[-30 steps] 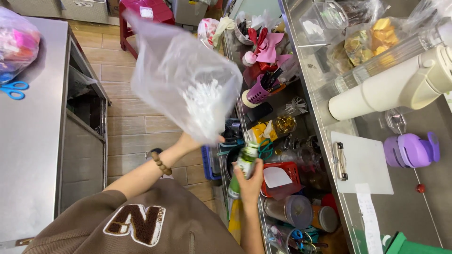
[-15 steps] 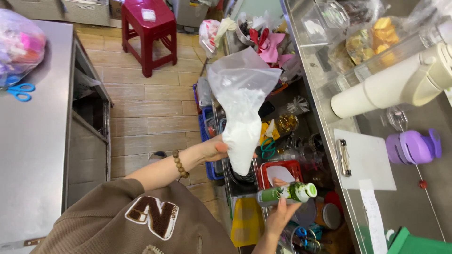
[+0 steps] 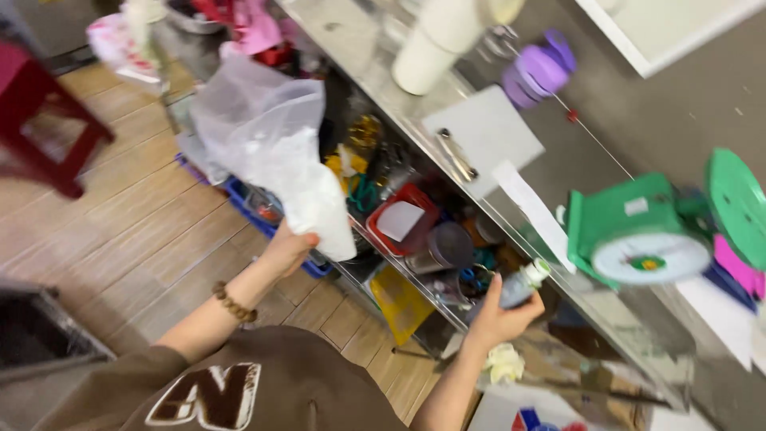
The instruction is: Preparing a piping bag with cream and mixing in green food coloring.
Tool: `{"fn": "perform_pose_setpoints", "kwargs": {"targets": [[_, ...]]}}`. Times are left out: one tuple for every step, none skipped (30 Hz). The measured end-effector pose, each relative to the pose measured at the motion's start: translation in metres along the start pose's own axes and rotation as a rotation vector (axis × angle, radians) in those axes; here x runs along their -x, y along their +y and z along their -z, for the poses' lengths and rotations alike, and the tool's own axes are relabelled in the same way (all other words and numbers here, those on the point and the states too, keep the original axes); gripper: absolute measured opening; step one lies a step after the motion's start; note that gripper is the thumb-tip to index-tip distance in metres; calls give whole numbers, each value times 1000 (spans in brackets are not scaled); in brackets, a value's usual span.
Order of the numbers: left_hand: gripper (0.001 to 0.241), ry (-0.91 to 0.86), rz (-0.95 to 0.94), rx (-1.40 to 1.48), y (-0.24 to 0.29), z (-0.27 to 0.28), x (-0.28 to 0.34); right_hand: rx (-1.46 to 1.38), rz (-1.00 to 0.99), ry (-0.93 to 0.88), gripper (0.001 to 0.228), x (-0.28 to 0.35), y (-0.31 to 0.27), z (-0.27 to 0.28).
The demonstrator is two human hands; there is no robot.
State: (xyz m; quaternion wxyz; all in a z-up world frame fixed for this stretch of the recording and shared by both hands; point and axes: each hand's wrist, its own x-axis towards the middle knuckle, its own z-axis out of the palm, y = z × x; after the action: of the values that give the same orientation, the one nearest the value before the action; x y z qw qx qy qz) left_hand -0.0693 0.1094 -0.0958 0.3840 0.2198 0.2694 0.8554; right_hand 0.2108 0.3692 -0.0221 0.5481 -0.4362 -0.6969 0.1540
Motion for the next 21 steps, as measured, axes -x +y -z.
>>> {"fn": "perform_pose_setpoints", "kwargs": {"targets": [[104, 14, -3, -23, -1, 8, -2, -21, -17, 2, 63, -2, -2, -1], [104, -6, 20, -16, 2, 4, -2, 0, -27, 23, 63, -3, -13, 2], [107, 2, 26, -30, 6, 1, -3, 45, -67, -8, 63, -3, -23, 4], [111, 11, 26, -46, 12, -2, -5, 84, -106, -40, 63, -5, -35, 3], [111, -7, 43, -43, 19, -7, -8, 97, -115, -21, 63, -4, -41, 4], [113, -5, 58, -53, 24, -12, -9, 133, -155, -68, 63, -4, -48, 5], [116, -2, 73, -63, 30, -16, -8, 167, -196, -114, 63, -4, -55, 6], [116, -11, 82, -61, 28, -13, -10, 174, -201, -105, 63, -3, -55, 4], [117, -14, 84, -88, 26, -9, -12, 187, -202, -119, 63, -1, -55, 3], [117, -16, 84, -115, 24, -5, -14, 198, -202, -134, 64, -1, -56, 0], [117, -22, 90, -114, 23, -3, -16, 203, -206, -127, 64, 0, -56, -1], [118, -24, 93, -135, 21, -1, -17, 231, -209, -127, 64, 1, -56, -2], [119, -27, 96, -157, 20, 1, -18, 260, -212, -126, 64, 3, -56, -3], [119, -32, 100, -158, 19, 3, -19, 261, -215, -121, 64, 8, -47, -7], [119, -34, 101, -177, 19, 5, -20, 294, -258, -129, 62, 13, -38, -12], [118, -34, 99, -194, 19, 7, -21, 324, -297, -139, 61, 16, -29, -18], [118, -38, 99, -195, 21, 11, -16, 323, -297, -136, 61, 35, -16, -19], [115, -54, 90, -237, 20, 13, -14, 362, -284, -178, 62, 48, -3, -19], [113, -70, 80, -278, 19, 15, -11, 401, -271, -220, 63, 60, 10, -19], [113, -77, 48, -279, 10, 32, -27, 381, -247, -211, 63, 54, 11, -28], [109, -82, 26, -346, 2, 50, -44, 207, -209, -52, 62, 48, 12, -37]]}}
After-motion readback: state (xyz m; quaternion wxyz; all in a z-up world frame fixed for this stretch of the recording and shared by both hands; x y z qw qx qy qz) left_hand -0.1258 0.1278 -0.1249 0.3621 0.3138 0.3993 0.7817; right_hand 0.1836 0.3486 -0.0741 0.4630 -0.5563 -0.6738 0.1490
